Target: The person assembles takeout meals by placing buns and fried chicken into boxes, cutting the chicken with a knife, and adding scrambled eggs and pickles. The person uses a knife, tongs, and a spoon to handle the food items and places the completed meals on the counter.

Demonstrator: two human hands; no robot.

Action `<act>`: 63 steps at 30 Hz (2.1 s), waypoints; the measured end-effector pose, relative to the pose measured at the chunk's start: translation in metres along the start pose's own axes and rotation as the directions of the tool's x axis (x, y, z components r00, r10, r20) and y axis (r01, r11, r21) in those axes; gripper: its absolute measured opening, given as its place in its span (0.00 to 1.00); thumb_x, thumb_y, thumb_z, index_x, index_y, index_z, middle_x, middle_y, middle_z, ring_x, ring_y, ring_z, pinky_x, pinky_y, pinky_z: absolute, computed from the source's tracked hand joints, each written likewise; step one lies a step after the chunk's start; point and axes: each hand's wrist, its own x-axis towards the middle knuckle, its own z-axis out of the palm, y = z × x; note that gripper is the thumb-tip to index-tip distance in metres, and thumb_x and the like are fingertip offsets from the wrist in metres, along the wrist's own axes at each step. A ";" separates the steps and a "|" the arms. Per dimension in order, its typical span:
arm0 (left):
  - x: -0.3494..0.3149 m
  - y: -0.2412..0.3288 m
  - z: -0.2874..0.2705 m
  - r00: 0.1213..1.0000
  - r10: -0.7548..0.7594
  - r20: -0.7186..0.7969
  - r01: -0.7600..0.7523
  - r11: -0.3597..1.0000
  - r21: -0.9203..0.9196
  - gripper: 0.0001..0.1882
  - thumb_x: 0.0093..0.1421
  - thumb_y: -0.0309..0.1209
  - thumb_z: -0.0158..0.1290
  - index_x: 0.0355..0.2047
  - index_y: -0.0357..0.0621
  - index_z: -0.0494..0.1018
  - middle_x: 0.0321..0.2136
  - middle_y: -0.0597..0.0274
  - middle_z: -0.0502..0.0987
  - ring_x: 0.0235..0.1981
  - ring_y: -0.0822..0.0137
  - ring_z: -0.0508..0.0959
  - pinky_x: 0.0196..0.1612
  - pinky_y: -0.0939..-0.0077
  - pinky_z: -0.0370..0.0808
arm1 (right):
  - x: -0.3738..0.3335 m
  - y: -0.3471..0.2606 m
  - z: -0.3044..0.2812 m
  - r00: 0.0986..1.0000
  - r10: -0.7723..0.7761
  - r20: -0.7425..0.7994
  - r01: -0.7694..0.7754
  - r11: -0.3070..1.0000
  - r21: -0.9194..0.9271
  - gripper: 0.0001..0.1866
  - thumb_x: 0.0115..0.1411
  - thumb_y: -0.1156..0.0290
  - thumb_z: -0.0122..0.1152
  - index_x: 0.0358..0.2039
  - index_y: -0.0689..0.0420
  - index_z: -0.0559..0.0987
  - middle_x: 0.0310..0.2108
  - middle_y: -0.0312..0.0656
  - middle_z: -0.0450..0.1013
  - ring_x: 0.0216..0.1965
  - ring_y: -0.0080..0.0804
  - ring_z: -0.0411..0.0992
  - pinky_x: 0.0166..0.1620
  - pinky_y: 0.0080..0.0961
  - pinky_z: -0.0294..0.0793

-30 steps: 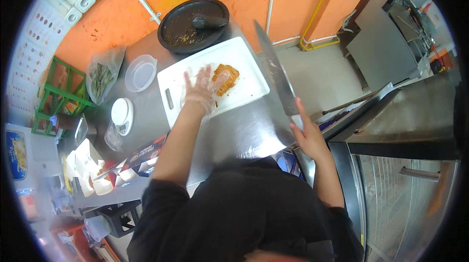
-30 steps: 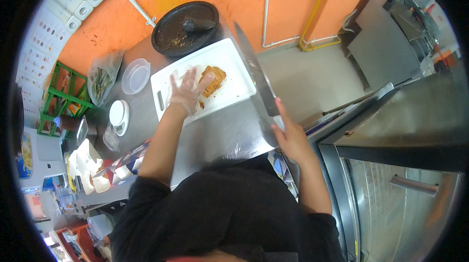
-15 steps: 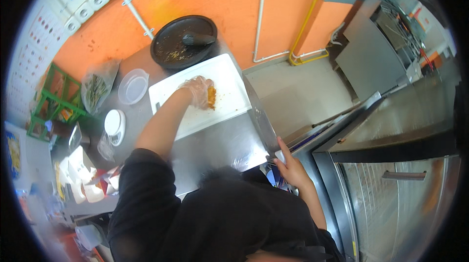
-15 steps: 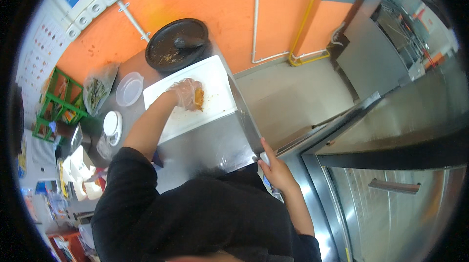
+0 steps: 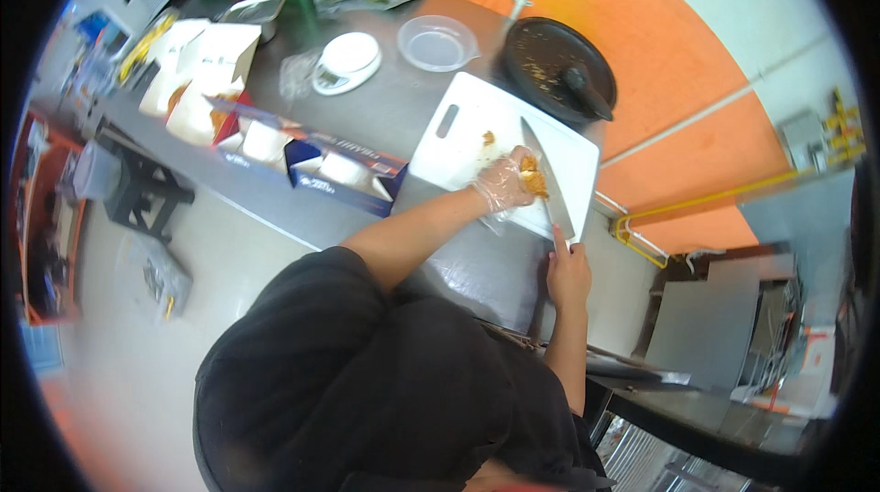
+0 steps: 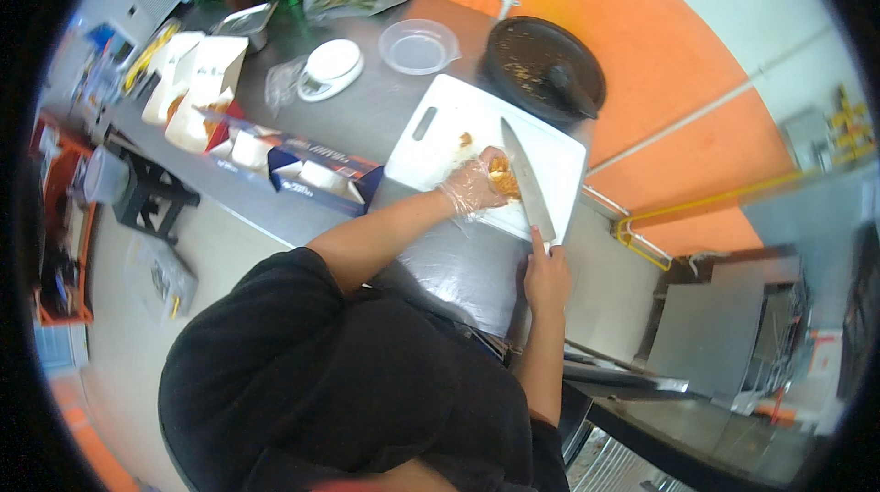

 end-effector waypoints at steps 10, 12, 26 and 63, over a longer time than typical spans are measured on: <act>-0.196 -0.051 -0.119 0.982 -0.173 0.071 0.184 0.815 -0.550 0.32 0.46 0.28 0.65 0.49 0.42 0.60 0.39 0.60 0.74 0.37 0.69 0.76 0.40 0.75 0.76 | 0.049 -0.167 -0.010 0.654 -0.747 -0.123 0.747 0.611 0.262 0.24 0.50 0.73 0.55 0.50 0.49 0.72 0.40 0.42 0.69 0.40 0.38 0.70 0.44 0.37 0.66; -0.210 -0.057 -0.138 0.980 -0.201 0.000 0.162 0.786 -0.597 0.33 0.45 0.29 0.65 0.49 0.40 0.59 0.39 0.59 0.74 0.38 0.70 0.75 0.39 0.75 0.76 | 0.062 -0.205 0.002 0.670 -0.733 -0.116 0.738 0.641 0.213 0.23 0.51 0.73 0.53 0.51 0.49 0.72 0.40 0.42 0.69 0.40 0.38 0.70 0.44 0.37 0.66; -0.130 -0.032 -0.140 0.866 -0.318 -0.386 0.498 0.616 0.610 0.32 0.53 0.44 0.53 0.53 0.38 0.61 0.47 0.45 0.69 0.47 0.53 0.73 0.48 0.61 0.71 | 0.088 -0.183 0.030 0.754 -0.630 -0.187 0.557 0.463 0.690 0.19 0.52 0.81 0.49 0.45 0.54 0.70 0.44 0.46 0.70 0.42 0.47 0.70 0.44 0.34 0.71; -0.134 -0.128 -0.194 0.876 -0.356 -0.326 0.466 0.799 0.380 0.25 0.62 0.39 0.38 0.56 0.38 0.61 0.55 0.45 0.63 0.56 0.52 0.65 0.57 0.66 0.62 | 0.077 -0.187 0.039 0.785 -0.611 -0.104 0.492 0.512 0.704 0.29 0.52 0.80 0.49 0.57 0.53 0.63 0.46 0.53 0.70 0.46 0.48 0.70 0.49 0.36 0.69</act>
